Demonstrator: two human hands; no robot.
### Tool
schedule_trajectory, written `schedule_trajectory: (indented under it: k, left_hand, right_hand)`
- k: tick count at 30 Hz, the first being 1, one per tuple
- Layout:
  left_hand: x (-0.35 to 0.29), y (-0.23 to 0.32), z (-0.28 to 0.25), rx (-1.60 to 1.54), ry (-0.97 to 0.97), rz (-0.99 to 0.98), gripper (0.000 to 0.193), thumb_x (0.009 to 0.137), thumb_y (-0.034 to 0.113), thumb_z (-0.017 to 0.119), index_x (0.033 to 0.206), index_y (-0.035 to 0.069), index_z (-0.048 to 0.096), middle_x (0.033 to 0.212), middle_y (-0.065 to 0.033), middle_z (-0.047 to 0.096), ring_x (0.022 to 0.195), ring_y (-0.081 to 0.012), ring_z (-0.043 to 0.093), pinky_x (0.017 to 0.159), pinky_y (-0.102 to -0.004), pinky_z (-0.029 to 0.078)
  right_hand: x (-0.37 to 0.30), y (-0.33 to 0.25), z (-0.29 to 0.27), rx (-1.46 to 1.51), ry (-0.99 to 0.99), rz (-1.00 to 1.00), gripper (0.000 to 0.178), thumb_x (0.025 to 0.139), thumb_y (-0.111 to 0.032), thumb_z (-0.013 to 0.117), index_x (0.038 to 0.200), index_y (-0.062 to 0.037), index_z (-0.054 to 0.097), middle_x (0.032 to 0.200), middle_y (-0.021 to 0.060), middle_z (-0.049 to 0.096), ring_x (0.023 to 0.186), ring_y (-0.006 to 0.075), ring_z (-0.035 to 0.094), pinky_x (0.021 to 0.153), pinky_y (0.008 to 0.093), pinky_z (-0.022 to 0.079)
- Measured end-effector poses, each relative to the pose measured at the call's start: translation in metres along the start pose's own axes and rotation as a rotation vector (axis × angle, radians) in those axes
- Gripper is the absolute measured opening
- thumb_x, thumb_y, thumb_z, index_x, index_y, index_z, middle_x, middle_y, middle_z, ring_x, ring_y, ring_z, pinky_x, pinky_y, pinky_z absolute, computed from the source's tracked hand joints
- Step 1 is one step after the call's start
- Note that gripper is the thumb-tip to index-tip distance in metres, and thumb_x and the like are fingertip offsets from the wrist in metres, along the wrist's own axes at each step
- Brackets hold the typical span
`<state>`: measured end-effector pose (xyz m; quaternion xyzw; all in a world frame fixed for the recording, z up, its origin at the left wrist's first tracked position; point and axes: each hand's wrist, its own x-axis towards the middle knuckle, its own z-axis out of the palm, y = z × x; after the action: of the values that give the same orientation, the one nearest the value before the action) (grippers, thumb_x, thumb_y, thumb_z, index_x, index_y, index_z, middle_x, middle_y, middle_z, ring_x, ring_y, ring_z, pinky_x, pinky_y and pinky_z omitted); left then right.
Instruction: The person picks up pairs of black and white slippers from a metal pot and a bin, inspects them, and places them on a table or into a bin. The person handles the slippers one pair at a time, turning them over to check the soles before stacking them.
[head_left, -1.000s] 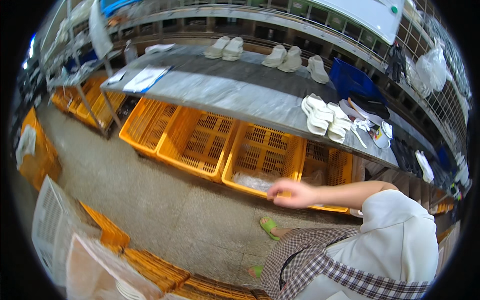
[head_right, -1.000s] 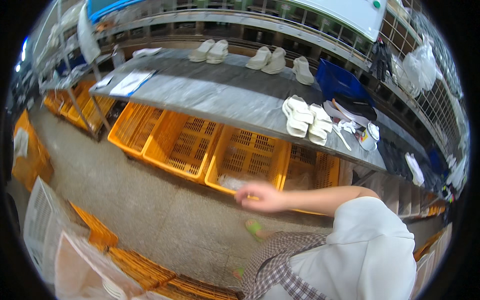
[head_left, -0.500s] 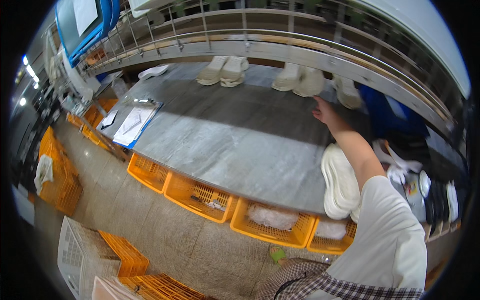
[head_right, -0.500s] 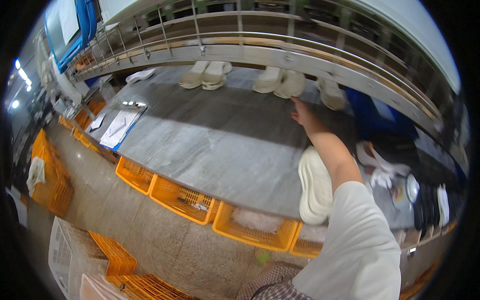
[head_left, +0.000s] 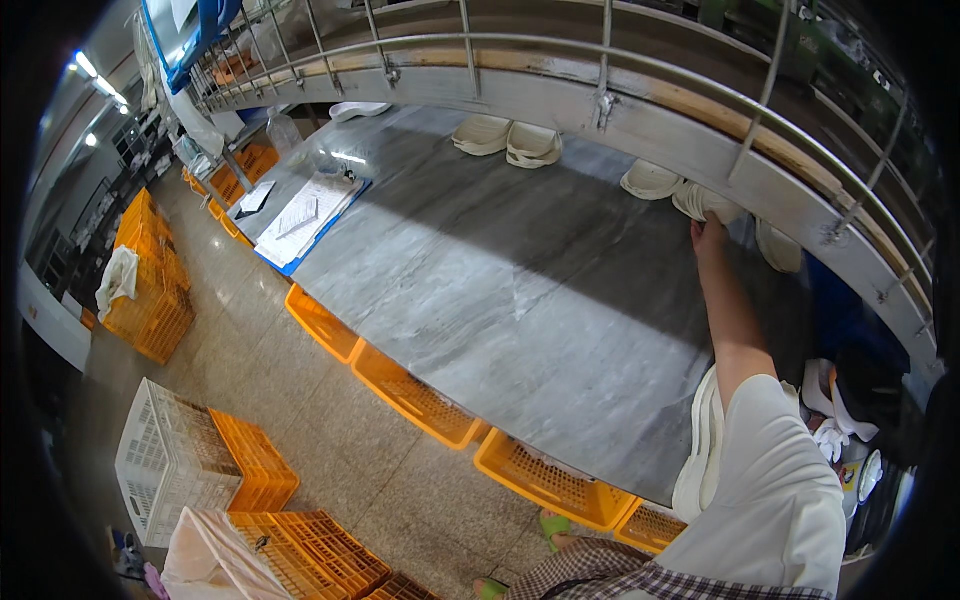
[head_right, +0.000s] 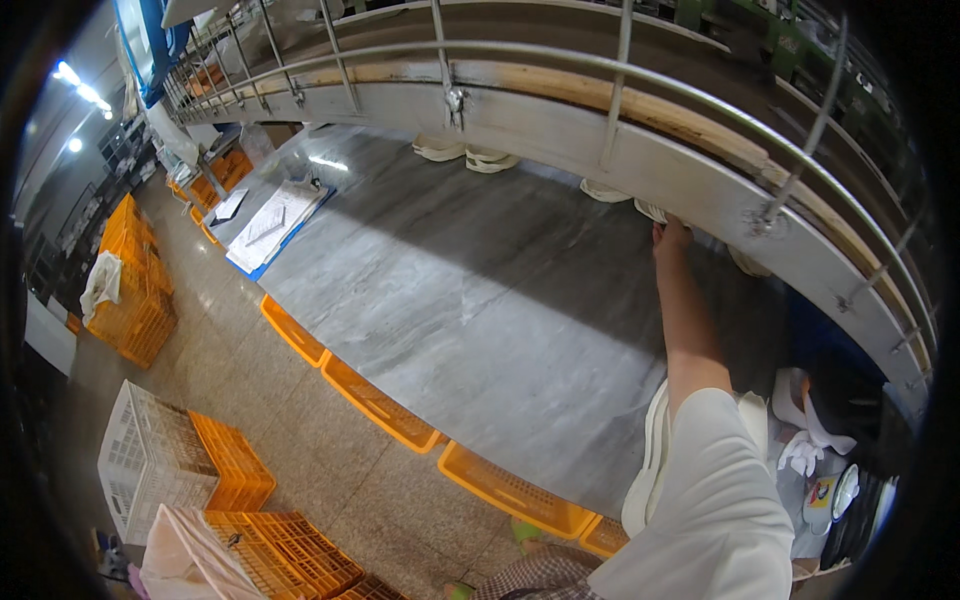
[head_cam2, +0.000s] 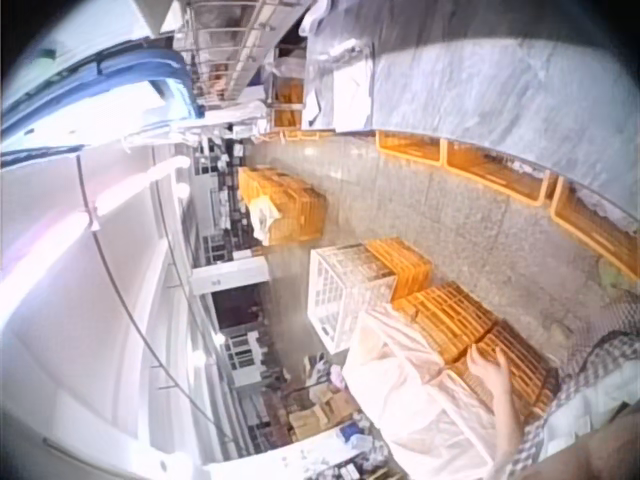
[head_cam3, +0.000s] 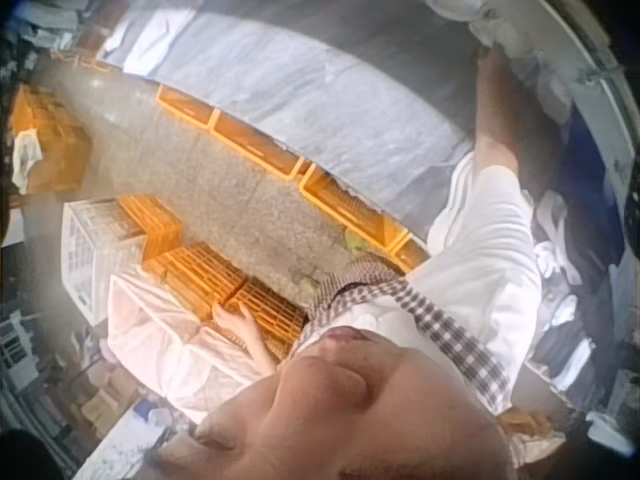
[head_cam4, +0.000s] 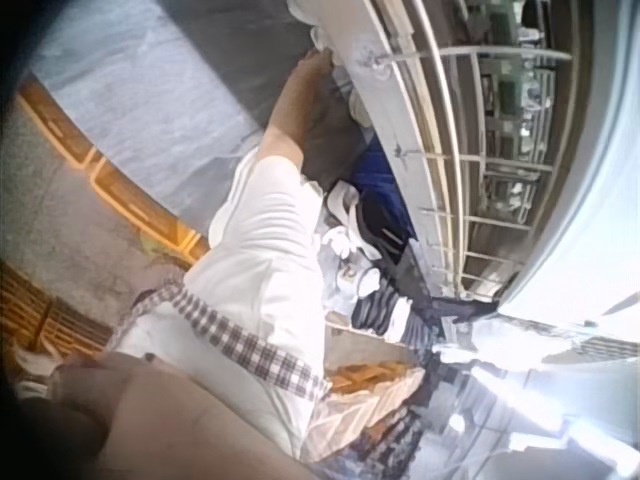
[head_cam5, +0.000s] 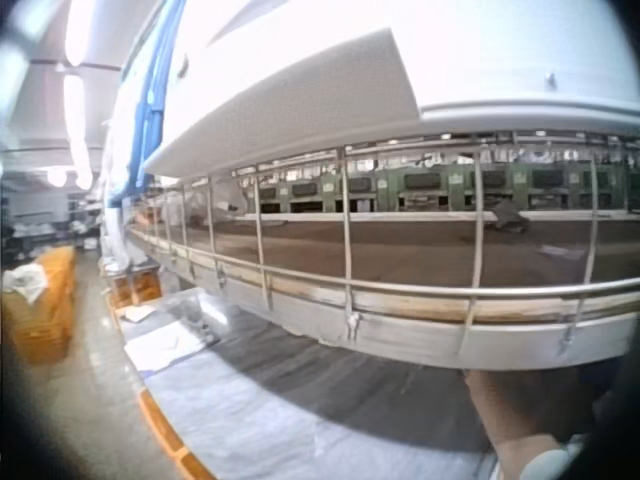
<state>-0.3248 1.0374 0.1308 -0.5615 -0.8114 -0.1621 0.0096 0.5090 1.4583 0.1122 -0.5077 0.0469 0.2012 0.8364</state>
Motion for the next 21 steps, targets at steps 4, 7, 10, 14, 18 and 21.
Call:
schedule_trajectory:
  k: [4,7,10,14,18,21]
  left_hand:
    - [0.011,-0.005,0.020,-0.063,0.005,0.067,0.070,0.084,0.031,0.065,0.137,-0.003,0.034,0.134,-0.0268,0.038,0.123,-0.0426,0.037,0.105,-0.0491,0.029]
    - [0.026,-0.007,0.031,-0.110,-0.048,0.134,0.070,0.083,0.028,0.067,0.137,-0.002,0.034,0.136,-0.0266,0.035,0.125,-0.0430,0.034,0.105,-0.0508,0.028]
    - [0.046,0.000,0.041,-0.333,-0.106,0.234,0.069,0.082,0.021,0.068,0.137,0.000,0.034,0.137,-0.0263,0.034,0.125,-0.0426,0.033,0.106,-0.0497,0.028]
    - [0.077,0.032,0.050,-0.519,-0.314,0.414,0.069,0.085,0.028,0.066,0.138,0.000,0.032,0.139,-0.0231,0.034,0.126,-0.0400,0.036,0.104,-0.0467,0.032]
    - [0.090,0.094,0.036,-0.992,-0.626,0.440,0.067,0.083,0.019,0.070,0.135,-0.002,0.034,0.137,-0.0215,0.035,0.124,-0.0365,0.039,0.102,-0.0449,0.034]
    - [0.091,0.135,-0.002,-1.362,-0.964,0.447,0.077,0.088,0.018,0.064,0.145,0.003,0.014,0.145,-0.0233,0.026,0.134,-0.0328,0.030,0.106,-0.0425,0.033]
  right_hand:
    - [-0.013,-0.042,-0.033,0.107,-0.203,0.078,0.034,0.079,-0.013,0.063,0.111,-0.0086,0.052,0.099,0.0114,0.054,0.087,0.0254,0.055,0.073,0.0341,0.052]
    - [-0.064,-0.079,-0.060,0.048,-0.283,0.188,0.031,0.079,-0.009,0.060,0.108,-0.0075,0.051,0.099,0.0120,0.053,0.088,0.0251,0.055,0.074,0.0351,0.052]
    - [-0.154,-0.112,-0.082,0.056,-0.379,0.309,0.029,0.079,-0.006,0.057,0.107,-0.0073,0.048,0.104,0.0119,0.053,0.092,0.0243,0.055,0.074,0.0356,0.052]
    - [-0.315,-0.152,-0.115,0.118,-0.336,0.571,0.028,0.078,-0.002,0.050,0.105,-0.0020,0.044,0.105,0.0151,0.051,0.093,0.0277,0.054,0.080,0.0423,0.052]
    - [-0.479,-0.161,-0.162,-0.085,-0.505,0.722,0.046,0.078,0.001,0.047,0.121,0.0038,0.034,0.109,0.0194,0.046,0.092,0.0294,0.054,0.080,0.0399,0.053]
    - [-0.572,-0.136,-0.187,-0.254,-0.771,0.738,0.051,0.078,0.004,0.048,0.128,0.0010,0.035,0.121,0.0183,0.046,0.101,0.0285,0.054,0.087,0.0394,0.052]
